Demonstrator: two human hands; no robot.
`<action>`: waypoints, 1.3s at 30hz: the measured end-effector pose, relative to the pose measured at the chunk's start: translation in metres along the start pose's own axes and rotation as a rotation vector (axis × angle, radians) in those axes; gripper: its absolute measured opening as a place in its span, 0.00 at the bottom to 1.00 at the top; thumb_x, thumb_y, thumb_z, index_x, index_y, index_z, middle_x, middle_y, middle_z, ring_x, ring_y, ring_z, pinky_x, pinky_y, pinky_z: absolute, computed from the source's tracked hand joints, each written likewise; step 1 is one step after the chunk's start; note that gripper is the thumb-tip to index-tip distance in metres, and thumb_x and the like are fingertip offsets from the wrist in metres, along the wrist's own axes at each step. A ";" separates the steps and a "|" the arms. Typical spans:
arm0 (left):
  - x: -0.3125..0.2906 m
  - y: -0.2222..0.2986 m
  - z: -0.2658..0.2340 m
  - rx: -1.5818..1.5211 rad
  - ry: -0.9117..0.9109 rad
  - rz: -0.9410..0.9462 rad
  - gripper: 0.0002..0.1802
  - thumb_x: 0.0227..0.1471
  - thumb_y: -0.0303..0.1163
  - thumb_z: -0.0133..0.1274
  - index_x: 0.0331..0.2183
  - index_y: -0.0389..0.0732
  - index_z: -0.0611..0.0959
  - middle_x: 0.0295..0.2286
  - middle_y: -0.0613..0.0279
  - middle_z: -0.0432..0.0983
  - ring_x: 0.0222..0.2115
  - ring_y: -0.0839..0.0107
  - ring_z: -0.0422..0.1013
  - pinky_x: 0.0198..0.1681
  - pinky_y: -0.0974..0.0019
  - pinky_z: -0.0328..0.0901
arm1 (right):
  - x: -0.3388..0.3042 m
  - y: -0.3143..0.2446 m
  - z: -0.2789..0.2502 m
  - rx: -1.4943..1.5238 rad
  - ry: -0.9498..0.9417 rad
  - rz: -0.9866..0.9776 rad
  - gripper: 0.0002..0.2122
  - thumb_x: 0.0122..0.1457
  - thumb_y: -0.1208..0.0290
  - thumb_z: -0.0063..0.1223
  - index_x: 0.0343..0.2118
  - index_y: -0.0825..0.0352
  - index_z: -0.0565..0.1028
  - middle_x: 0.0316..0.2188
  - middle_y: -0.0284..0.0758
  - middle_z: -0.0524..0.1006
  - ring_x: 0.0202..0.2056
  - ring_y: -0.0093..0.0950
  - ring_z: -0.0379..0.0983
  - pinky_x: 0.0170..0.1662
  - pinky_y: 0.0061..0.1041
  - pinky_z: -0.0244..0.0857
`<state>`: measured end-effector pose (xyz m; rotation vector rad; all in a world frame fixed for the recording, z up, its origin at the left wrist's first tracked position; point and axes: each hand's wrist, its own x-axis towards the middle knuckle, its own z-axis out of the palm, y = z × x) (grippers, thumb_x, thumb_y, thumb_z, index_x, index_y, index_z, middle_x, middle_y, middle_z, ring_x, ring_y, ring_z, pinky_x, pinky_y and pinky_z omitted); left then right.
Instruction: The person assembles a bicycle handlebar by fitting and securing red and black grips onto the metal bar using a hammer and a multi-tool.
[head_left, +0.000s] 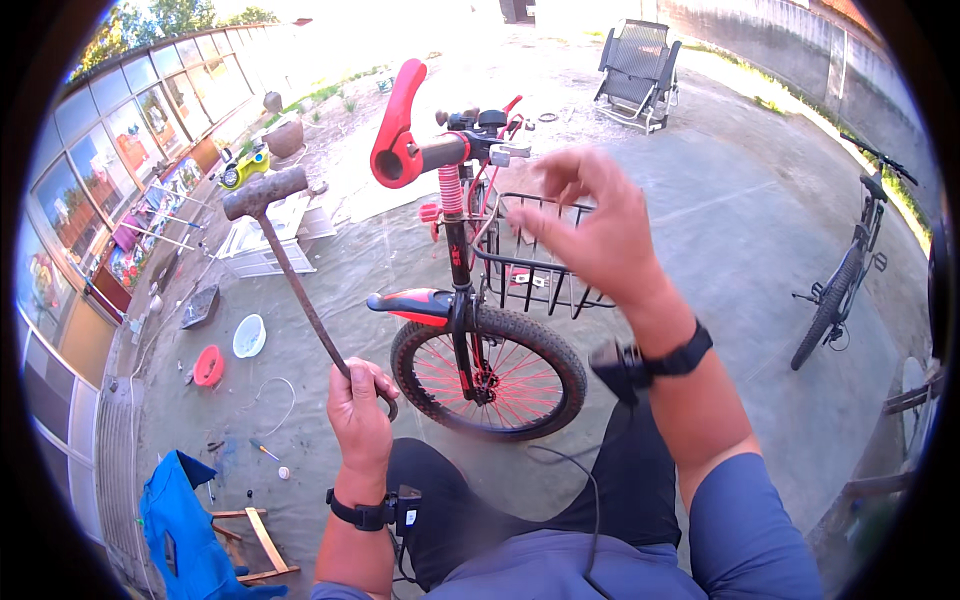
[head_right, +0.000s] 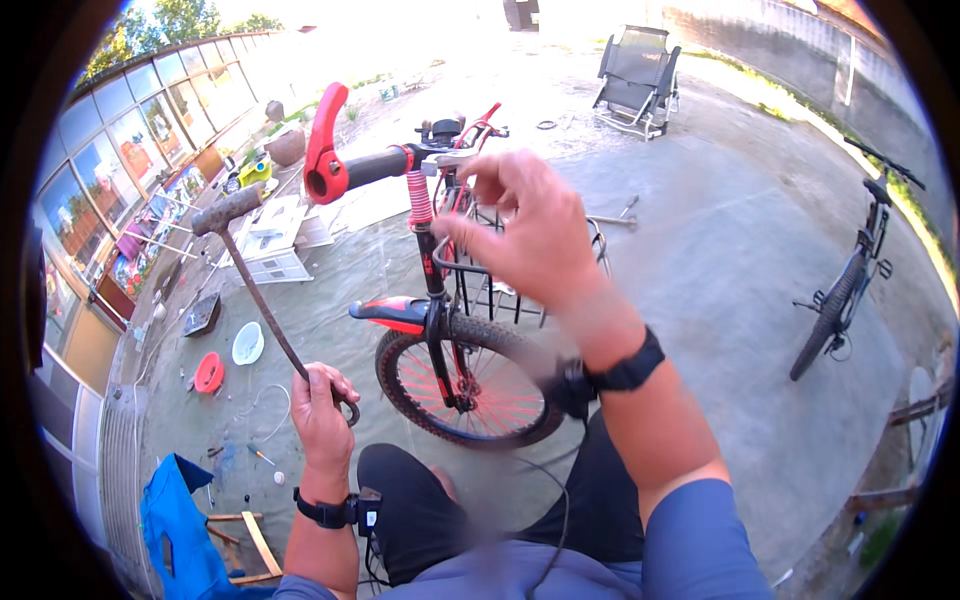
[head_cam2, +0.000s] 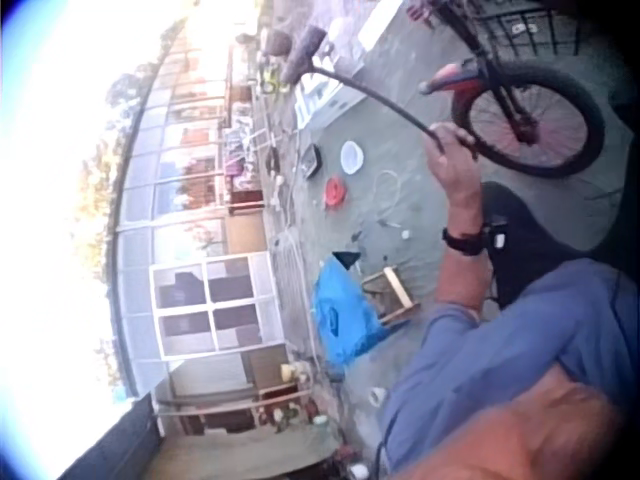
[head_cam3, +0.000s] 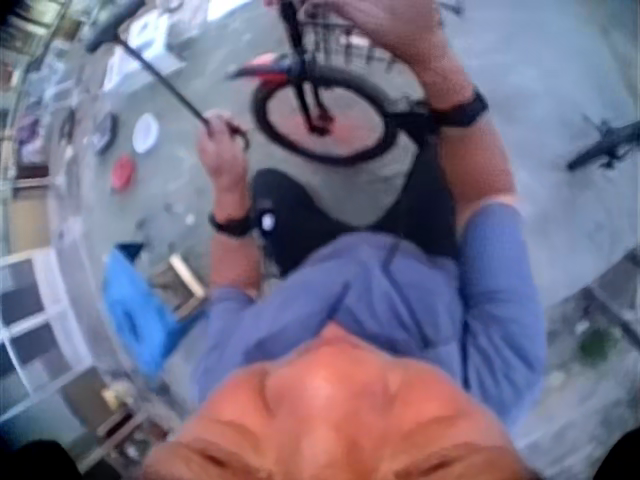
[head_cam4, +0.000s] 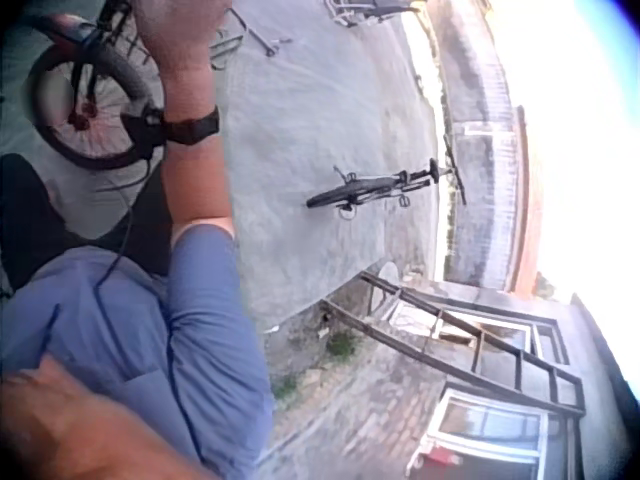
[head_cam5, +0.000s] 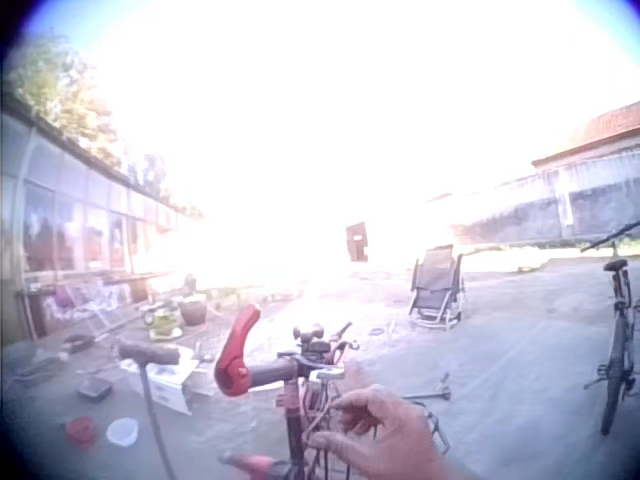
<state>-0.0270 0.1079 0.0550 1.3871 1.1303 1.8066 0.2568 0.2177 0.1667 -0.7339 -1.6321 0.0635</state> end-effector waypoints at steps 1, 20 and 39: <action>-0.007 0.006 -0.007 0.044 -0.010 0.012 0.14 0.69 0.38 0.41 0.32 0.39 0.70 0.25 0.66 0.67 0.25 0.78 0.67 0.30 0.73 0.64 | 0.016 -0.008 -0.005 -0.117 0.006 -0.131 0.24 0.43 0.63 0.73 0.44 0.63 0.75 0.31 0.34 0.75 0.34 0.29 0.73 0.40 0.26 0.69; -0.032 -0.014 0.022 0.139 -0.081 0.234 0.11 0.67 0.34 0.43 0.32 0.38 0.70 0.25 0.64 0.68 0.25 0.77 0.65 0.29 0.71 0.64 | 0.073 0.026 0.050 0.016 -0.366 -0.282 0.21 0.49 0.71 0.68 0.49 0.62 0.78 0.39 0.37 0.81 0.37 0.29 0.78 0.44 0.26 0.72; 0.070 0.068 0.054 0.044 0.025 0.328 0.22 0.56 0.23 0.59 0.51 0.34 0.71 0.36 0.59 0.73 0.24 0.80 0.67 0.26 0.76 0.65 | 0.065 0.027 0.065 -0.009 -0.124 -0.338 0.19 0.45 0.69 0.68 0.43 0.59 0.80 0.40 0.32 0.80 0.41 0.34 0.78 0.43 0.32 0.73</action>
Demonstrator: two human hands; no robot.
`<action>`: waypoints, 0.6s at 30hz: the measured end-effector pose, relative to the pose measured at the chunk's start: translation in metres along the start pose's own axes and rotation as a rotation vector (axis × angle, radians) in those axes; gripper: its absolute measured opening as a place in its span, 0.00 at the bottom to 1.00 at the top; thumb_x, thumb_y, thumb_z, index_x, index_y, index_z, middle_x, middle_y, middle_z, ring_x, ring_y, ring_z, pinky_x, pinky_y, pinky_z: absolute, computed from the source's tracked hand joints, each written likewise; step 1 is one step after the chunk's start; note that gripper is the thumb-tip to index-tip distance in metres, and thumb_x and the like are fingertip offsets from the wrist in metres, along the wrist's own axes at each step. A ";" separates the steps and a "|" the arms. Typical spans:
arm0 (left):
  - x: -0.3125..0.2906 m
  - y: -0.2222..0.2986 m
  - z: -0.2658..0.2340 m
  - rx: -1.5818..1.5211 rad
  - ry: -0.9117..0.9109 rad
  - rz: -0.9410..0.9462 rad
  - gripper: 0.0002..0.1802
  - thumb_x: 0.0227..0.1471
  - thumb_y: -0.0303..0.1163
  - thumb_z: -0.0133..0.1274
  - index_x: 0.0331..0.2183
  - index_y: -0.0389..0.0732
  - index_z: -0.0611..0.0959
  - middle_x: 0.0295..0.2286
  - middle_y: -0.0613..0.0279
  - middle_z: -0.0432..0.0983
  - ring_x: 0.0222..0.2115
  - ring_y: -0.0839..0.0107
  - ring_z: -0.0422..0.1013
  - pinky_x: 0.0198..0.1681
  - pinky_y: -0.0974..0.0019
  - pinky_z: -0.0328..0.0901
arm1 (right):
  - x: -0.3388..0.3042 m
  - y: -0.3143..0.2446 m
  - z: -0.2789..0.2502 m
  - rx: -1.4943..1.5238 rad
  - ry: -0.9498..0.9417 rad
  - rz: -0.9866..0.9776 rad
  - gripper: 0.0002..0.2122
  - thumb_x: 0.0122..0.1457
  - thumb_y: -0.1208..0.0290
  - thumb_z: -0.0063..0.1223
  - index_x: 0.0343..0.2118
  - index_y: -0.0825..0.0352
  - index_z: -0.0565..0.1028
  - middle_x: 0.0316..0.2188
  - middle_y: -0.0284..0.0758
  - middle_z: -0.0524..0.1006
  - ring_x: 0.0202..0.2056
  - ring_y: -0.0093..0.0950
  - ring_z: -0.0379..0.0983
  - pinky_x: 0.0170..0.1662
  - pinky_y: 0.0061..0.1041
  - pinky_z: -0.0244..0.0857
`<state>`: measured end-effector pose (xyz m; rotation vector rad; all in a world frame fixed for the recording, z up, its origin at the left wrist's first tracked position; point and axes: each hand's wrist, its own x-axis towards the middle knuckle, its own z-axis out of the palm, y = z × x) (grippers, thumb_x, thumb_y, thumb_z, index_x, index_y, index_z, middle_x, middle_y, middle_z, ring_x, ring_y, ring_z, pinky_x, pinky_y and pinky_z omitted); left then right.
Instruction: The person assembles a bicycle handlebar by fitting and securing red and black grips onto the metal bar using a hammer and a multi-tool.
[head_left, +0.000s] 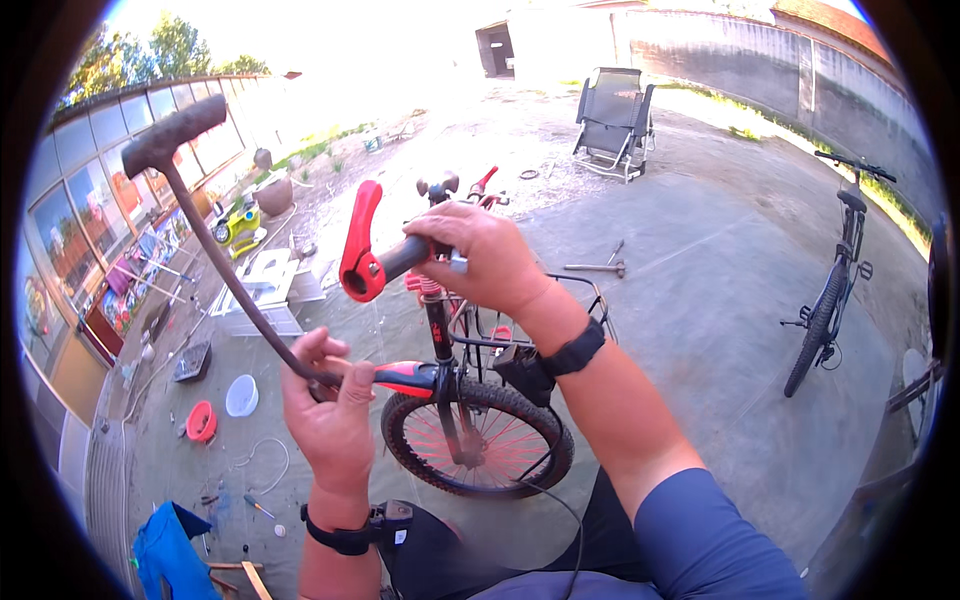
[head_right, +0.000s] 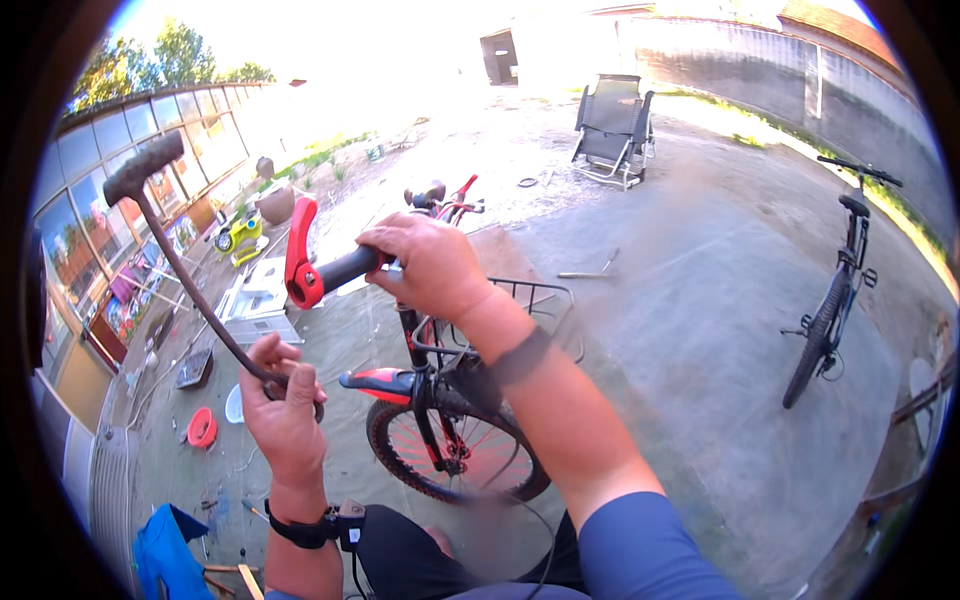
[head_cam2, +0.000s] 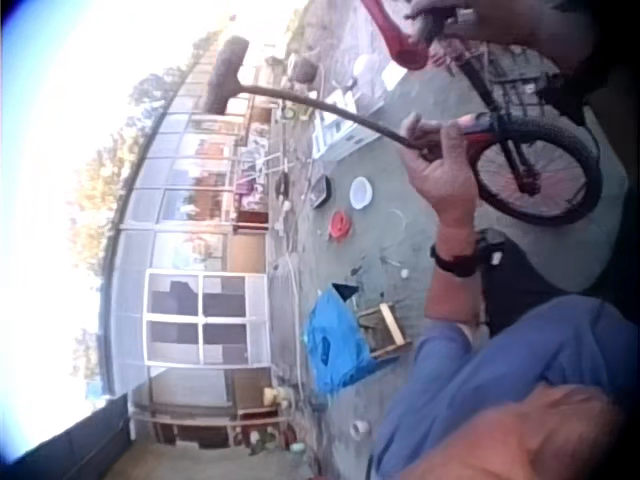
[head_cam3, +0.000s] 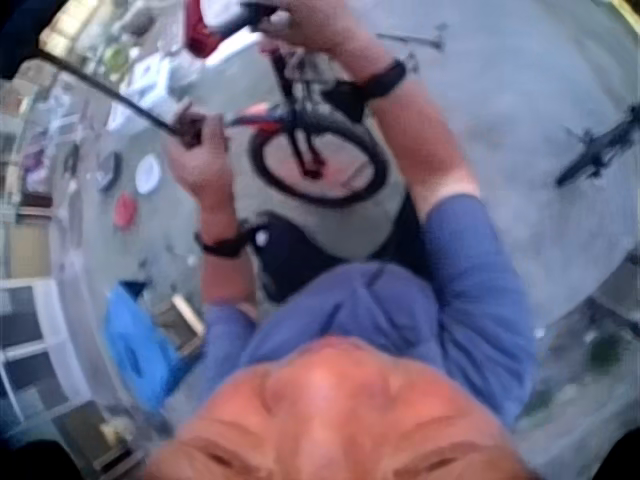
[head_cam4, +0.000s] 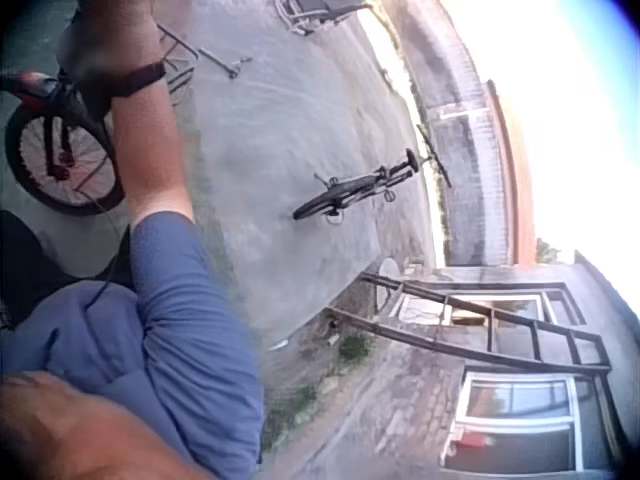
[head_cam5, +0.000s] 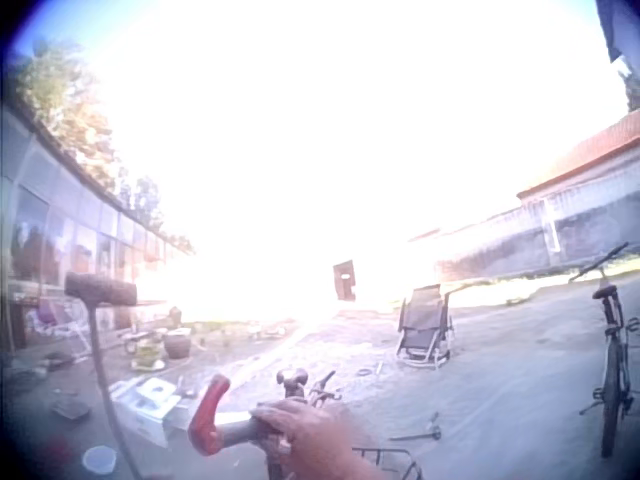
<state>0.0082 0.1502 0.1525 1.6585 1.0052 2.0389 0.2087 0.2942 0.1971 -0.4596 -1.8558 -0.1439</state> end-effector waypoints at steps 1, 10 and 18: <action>0.014 0.006 0.007 0.020 0.012 0.039 0.25 0.55 0.22 0.59 0.53 0.35 0.71 0.38 0.58 0.74 0.24 0.81 0.67 0.26 0.77 0.65 | -0.001 -0.002 0.001 0.005 -0.004 0.027 0.19 0.45 0.69 0.68 0.43 0.59 0.80 0.39 0.32 0.80 0.41 0.34 0.78 0.43 0.32 0.73; 0.047 0.030 0.058 -0.023 0.026 -0.062 0.30 0.52 0.17 0.60 0.56 0.35 0.71 0.44 0.57 0.76 0.23 0.82 0.69 0.21 0.78 0.64 | -0.006 0.002 0.003 0.032 0.024 0.057 0.17 0.46 0.68 0.67 0.42 0.58 0.80 0.38 0.31 0.80 0.39 0.33 0.79 0.41 0.31 0.73; 0.048 0.029 0.063 -0.103 -0.028 -0.079 0.29 0.55 0.18 0.57 0.58 0.37 0.71 0.46 0.54 0.77 0.24 0.79 0.72 0.24 0.77 0.67 | -0.006 0.002 -0.001 0.040 0.002 0.064 0.18 0.46 0.68 0.67 0.43 0.57 0.80 0.39 0.31 0.80 0.38 0.33 0.79 0.40 0.31 0.74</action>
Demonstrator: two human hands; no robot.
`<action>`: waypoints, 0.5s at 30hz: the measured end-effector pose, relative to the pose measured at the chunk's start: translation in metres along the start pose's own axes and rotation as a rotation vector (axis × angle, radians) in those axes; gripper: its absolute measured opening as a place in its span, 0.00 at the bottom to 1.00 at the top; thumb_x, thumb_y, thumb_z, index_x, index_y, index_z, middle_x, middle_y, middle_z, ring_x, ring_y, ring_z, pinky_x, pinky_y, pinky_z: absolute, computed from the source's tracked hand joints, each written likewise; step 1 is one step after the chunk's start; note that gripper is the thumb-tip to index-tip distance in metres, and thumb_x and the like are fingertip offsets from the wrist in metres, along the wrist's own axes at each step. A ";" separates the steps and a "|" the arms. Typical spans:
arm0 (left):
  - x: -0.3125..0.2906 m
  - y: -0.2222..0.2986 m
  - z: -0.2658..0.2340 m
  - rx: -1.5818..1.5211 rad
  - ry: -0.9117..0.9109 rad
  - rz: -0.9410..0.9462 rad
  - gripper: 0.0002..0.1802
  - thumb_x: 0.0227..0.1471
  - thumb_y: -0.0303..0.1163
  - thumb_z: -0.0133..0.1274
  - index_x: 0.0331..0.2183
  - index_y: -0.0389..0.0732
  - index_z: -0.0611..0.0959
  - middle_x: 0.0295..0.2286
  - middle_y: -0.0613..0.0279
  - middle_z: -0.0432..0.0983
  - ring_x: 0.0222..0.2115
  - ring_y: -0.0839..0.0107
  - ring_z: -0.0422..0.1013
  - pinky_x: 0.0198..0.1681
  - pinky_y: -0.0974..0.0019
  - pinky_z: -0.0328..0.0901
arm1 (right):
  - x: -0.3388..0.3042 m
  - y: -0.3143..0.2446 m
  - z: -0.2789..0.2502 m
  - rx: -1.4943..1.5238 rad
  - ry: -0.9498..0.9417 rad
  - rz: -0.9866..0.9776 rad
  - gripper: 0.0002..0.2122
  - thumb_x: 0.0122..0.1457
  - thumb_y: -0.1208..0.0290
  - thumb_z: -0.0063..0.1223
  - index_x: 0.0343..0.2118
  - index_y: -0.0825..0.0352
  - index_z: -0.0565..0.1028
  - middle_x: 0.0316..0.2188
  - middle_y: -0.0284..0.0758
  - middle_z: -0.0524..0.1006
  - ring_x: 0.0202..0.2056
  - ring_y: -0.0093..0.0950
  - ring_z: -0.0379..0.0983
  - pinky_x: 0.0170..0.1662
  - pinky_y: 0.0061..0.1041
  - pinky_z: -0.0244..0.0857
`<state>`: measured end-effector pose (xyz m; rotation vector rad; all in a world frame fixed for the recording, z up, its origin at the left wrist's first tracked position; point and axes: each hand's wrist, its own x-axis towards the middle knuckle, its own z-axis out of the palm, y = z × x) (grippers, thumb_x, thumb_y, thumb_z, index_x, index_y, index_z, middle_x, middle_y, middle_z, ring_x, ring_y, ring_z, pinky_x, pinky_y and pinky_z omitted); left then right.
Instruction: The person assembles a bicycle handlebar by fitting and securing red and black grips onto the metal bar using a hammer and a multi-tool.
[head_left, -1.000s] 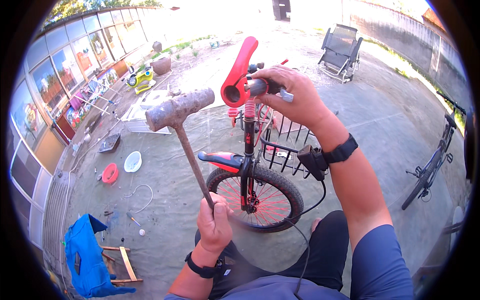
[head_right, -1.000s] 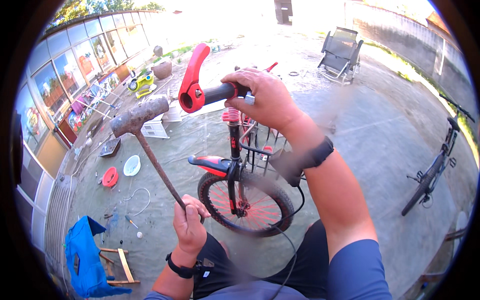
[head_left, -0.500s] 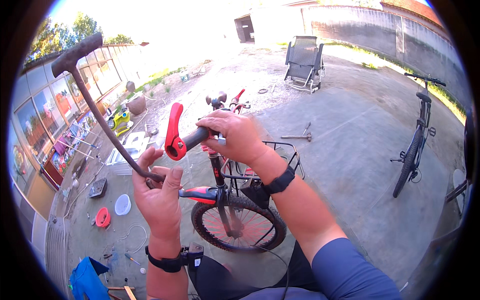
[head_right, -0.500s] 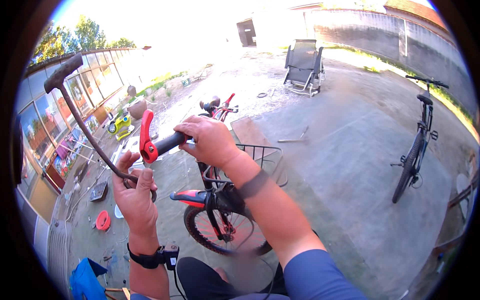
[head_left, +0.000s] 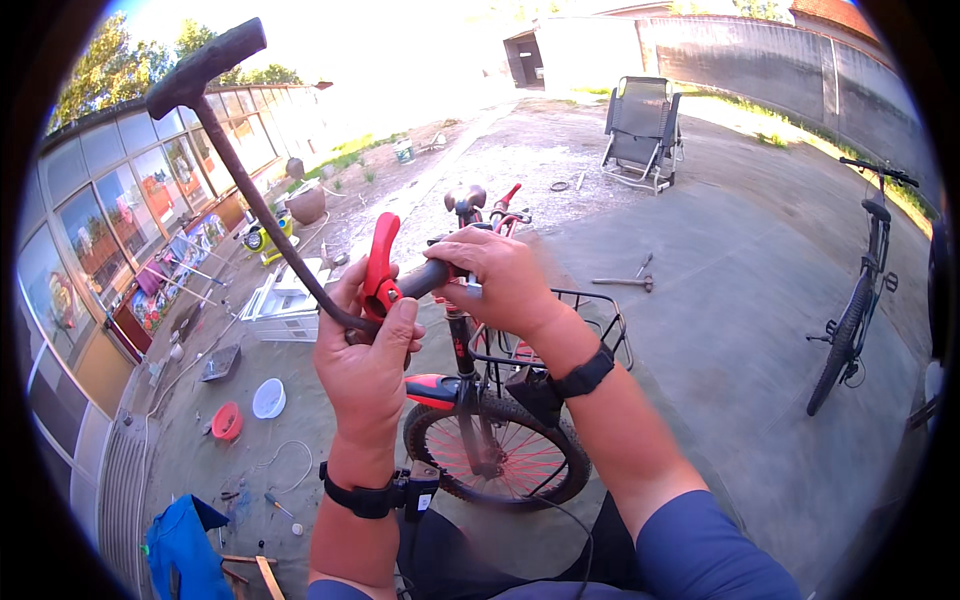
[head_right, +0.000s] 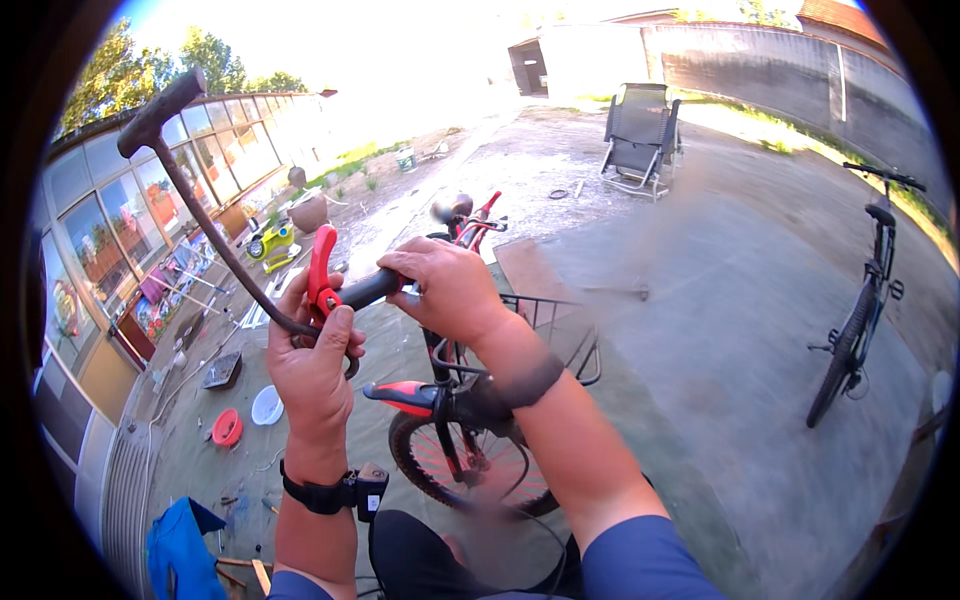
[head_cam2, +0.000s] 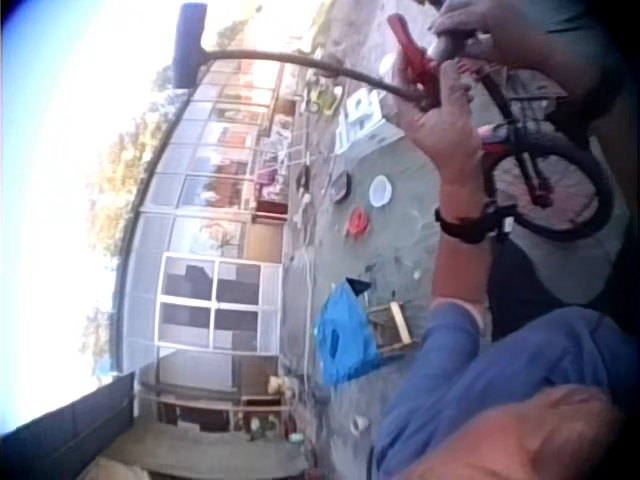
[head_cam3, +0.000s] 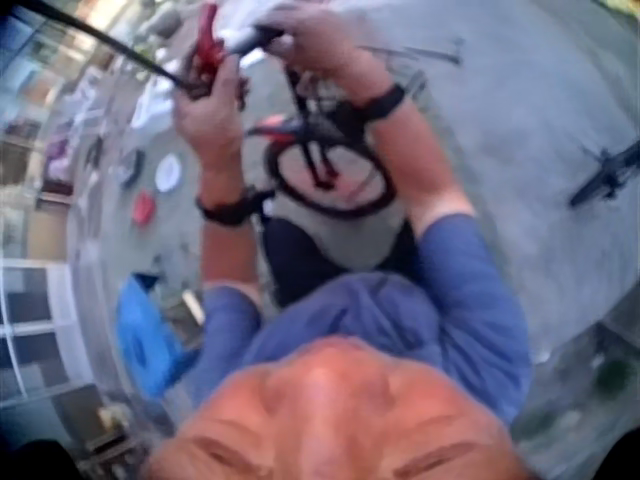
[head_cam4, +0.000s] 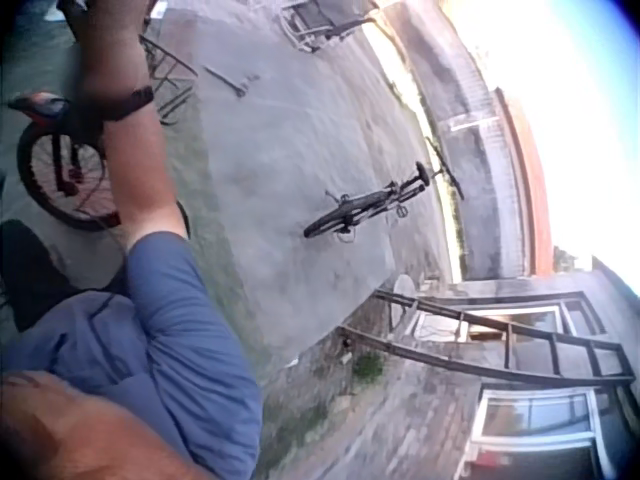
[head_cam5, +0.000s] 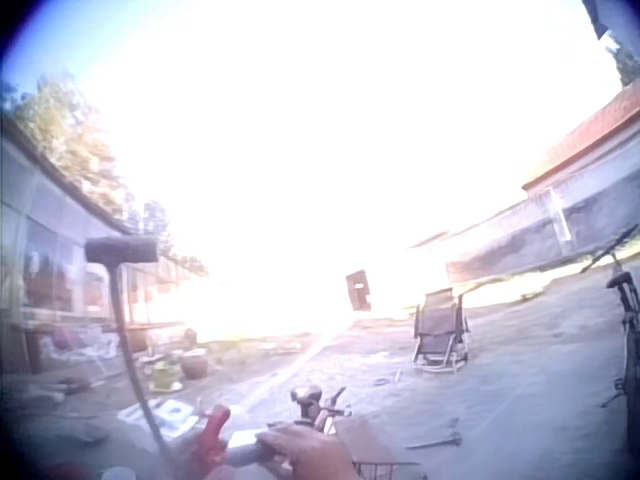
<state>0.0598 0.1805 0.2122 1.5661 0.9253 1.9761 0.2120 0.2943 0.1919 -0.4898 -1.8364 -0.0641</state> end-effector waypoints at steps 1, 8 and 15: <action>0.000 -0.001 0.000 -0.009 -0.010 -0.002 0.29 0.55 0.18 0.57 0.58 0.37 0.71 0.46 0.54 0.77 0.24 0.79 0.72 0.24 0.77 0.68 | 0.001 -0.001 -0.003 -0.009 -0.001 -0.004 0.18 0.46 0.68 0.67 0.43 0.57 0.80 0.39 0.31 0.80 0.38 0.33 0.79 0.40 0.31 0.74; 0.004 0.001 -0.010 -0.048 -0.090 -0.018 0.27 0.53 0.19 0.60 0.55 0.35 0.73 0.36 0.59 0.78 0.26 0.78 0.75 0.28 0.74 0.73 | 0.002 0.000 -0.003 -0.035 -0.027 -0.038 0.19 0.47 0.68 0.68 0.44 0.58 0.80 0.40 0.32 0.81 0.38 0.34 0.79 0.40 0.31 0.74; 0.010 0.007 -0.022 0.095 -0.224 -0.010 0.26 0.53 0.19 0.60 0.54 0.36 0.75 0.33 0.62 0.78 0.25 0.78 0.75 0.27 0.74 0.72 | 0.003 0.000 -0.004 -0.009 -0.045 -0.051 0.19 0.47 0.68 0.67 0.45 0.59 0.80 0.40 0.34 0.81 0.38 0.35 0.79 0.41 0.31 0.74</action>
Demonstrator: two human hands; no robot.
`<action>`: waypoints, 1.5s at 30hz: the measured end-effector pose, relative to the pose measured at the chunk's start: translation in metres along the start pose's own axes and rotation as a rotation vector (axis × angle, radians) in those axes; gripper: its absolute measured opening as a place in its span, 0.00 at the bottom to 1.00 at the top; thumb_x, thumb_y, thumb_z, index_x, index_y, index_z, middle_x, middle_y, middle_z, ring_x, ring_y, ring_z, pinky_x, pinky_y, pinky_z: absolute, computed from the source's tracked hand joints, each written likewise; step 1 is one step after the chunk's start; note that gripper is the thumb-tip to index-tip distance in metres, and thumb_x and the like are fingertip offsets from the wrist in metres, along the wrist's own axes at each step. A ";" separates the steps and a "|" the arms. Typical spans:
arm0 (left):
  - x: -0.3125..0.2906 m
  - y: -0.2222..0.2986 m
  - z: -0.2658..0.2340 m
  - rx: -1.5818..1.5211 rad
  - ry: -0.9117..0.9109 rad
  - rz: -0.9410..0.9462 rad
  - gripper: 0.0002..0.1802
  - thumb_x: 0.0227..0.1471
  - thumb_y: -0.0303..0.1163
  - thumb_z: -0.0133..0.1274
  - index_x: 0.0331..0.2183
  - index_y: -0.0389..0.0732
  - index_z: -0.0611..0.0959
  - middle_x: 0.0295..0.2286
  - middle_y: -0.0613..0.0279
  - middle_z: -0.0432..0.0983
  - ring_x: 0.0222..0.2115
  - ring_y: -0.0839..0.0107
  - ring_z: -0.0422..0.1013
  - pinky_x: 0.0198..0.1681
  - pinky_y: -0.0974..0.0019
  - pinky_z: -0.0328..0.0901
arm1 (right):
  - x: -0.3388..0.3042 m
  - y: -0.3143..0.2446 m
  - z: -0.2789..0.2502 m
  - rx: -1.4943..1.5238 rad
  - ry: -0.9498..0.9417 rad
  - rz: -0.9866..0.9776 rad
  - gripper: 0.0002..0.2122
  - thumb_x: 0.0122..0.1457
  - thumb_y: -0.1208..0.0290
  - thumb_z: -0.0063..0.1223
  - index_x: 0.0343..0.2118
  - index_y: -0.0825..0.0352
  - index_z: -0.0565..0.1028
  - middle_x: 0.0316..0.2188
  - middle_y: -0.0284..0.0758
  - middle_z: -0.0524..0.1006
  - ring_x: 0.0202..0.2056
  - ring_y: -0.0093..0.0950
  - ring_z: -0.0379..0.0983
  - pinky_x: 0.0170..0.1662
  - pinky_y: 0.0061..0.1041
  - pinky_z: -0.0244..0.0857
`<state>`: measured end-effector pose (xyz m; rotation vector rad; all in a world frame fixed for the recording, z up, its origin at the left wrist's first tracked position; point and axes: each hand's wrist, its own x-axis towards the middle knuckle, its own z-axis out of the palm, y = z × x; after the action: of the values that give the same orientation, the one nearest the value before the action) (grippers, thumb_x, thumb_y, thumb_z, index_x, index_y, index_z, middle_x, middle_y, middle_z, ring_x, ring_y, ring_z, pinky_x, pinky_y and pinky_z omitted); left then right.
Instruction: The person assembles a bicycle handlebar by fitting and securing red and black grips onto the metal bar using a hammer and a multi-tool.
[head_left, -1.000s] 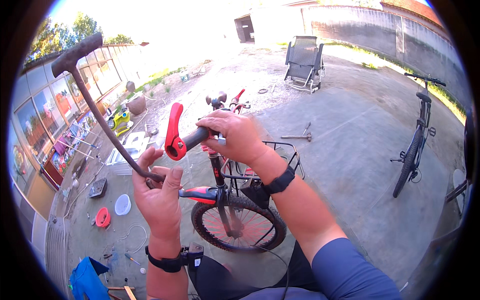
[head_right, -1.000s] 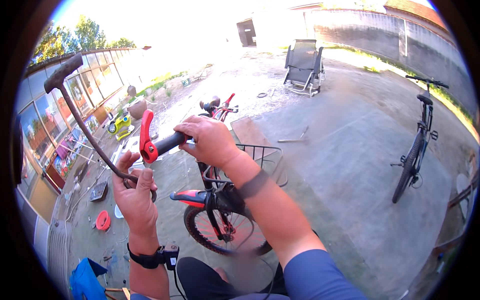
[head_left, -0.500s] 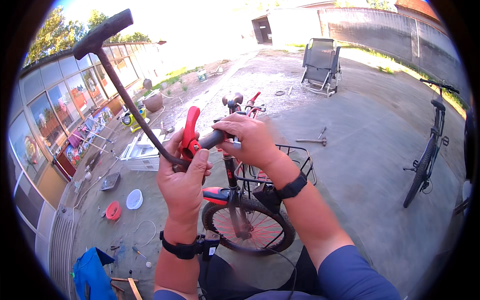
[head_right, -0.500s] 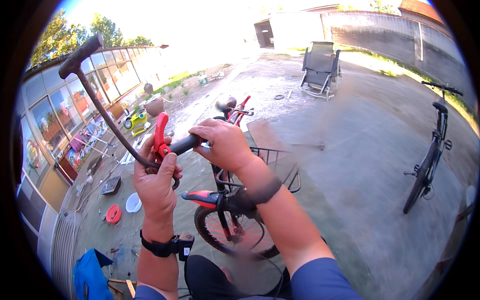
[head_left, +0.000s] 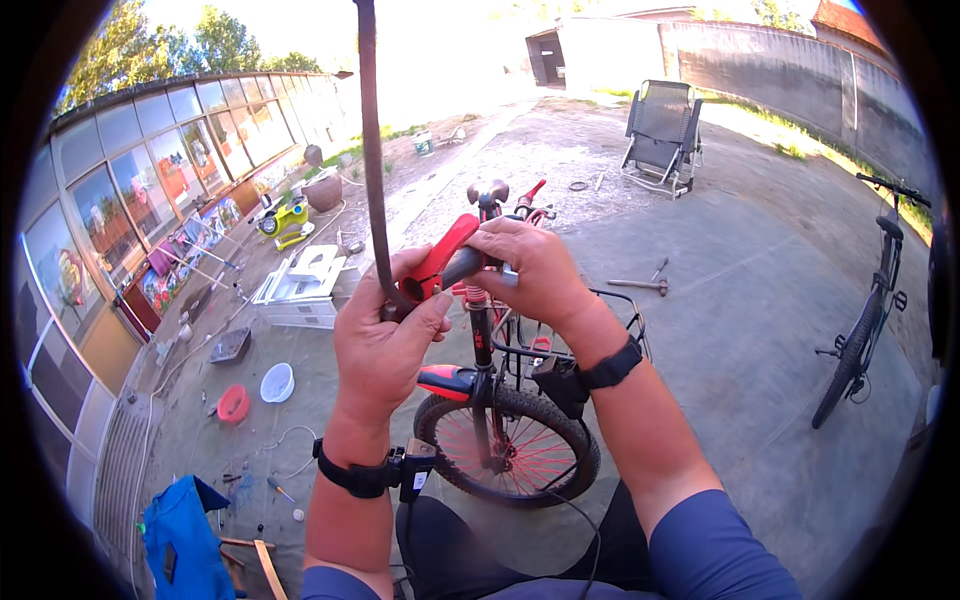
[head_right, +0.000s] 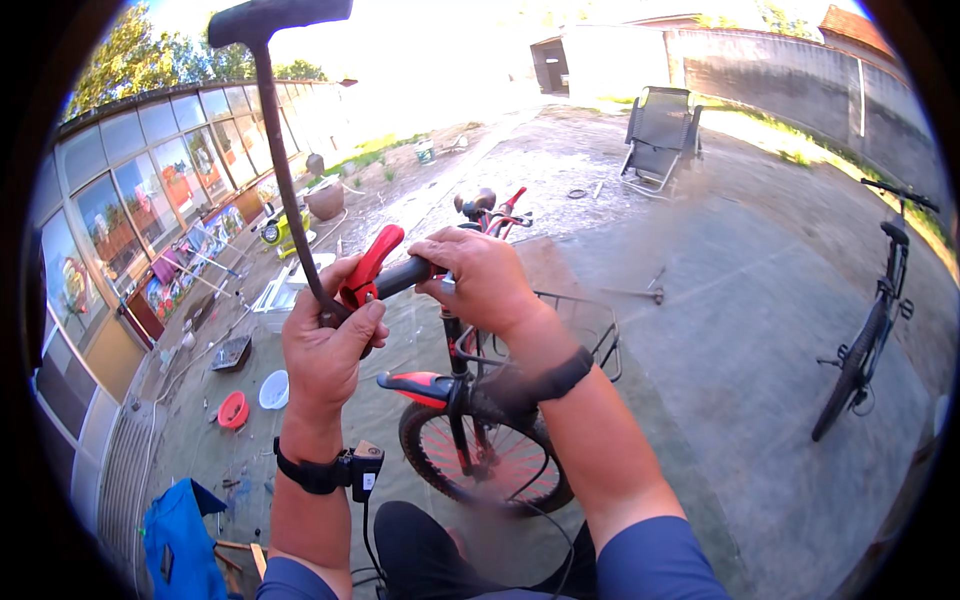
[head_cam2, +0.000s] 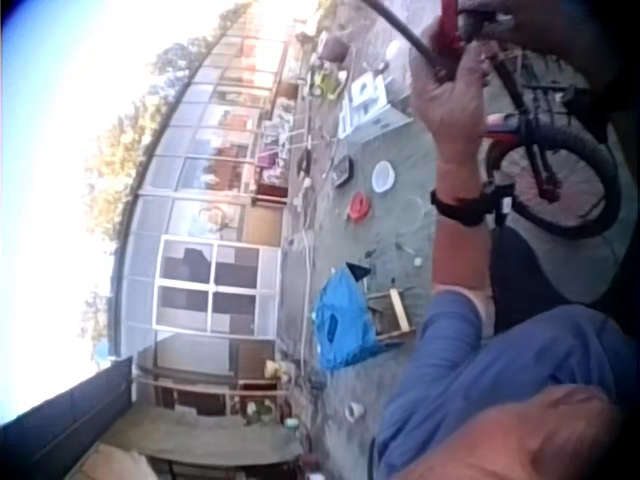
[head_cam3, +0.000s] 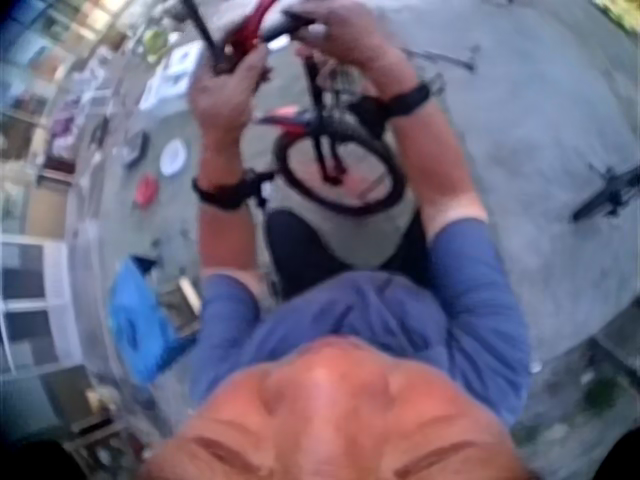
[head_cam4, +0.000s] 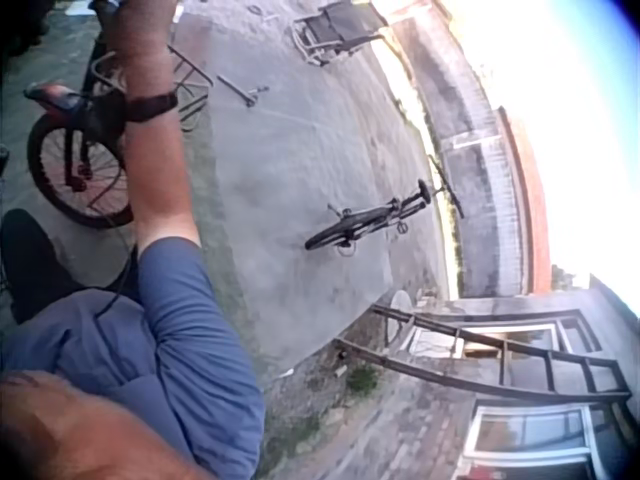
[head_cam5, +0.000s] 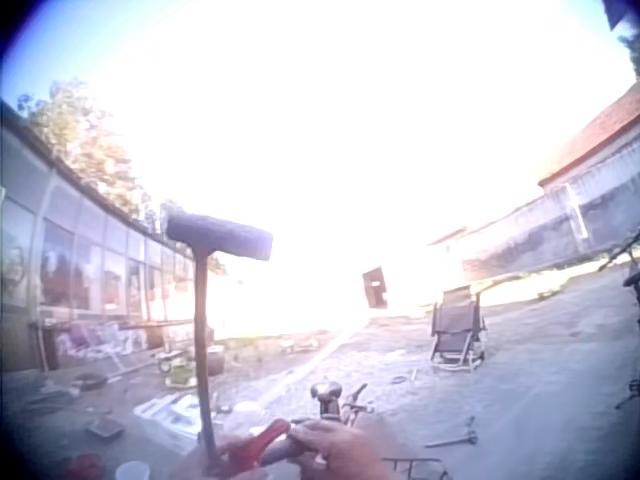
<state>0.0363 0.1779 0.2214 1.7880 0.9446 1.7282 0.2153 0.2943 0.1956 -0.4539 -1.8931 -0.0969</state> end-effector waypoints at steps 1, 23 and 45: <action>0.001 0.000 -0.001 0.009 -0.019 0.007 0.27 0.53 0.18 0.60 0.55 0.37 0.75 0.32 0.63 0.78 0.24 0.77 0.75 0.27 0.74 0.72 | -0.001 0.000 -0.001 -0.007 -0.002 0.000 0.19 0.47 0.68 0.67 0.45 0.59 0.80 0.39 0.35 0.81 0.38 0.35 0.79 0.41 0.31 0.74; -0.169 -0.054 -0.032 0.010 0.117 -0.111 0.17 0.69 0.39 0.35 0.38 0.36 0.72 0.26 0.63 0.66 0.23 0.76 0.65 0.28 0.70 0.63 | 0.001 -0.002 -0.001 -0.006 -0.010 0.012 0.19 0.47 0.66 0.68 0.44 0.59 0.80 0.40 0.35 0.81 0.40 0.35 0.79 0.43 0.31 0.73; -0.180 -0.061 -0.017 0.049 0.092 -0.070 0.17 0.69 0.38 0.36 0.31 0.37 0.69 0.25 0.63 0.64 0.23 0.77 0.61 0.28 0.73 0.59 | -0.002 -0.002 -0.004 0.010 -0.058 0.070 0.19 0.47 0.68 0.69 0.44 0.60 0.80 0.38 0.35 0.80 0.38 0.35 0.79 0.42 0.30 0.73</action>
<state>0.0162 0.0799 0.0589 1.6966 1.0831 1.7700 0.2185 0.2909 0.1955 -0.5200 -1.9313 -0.0280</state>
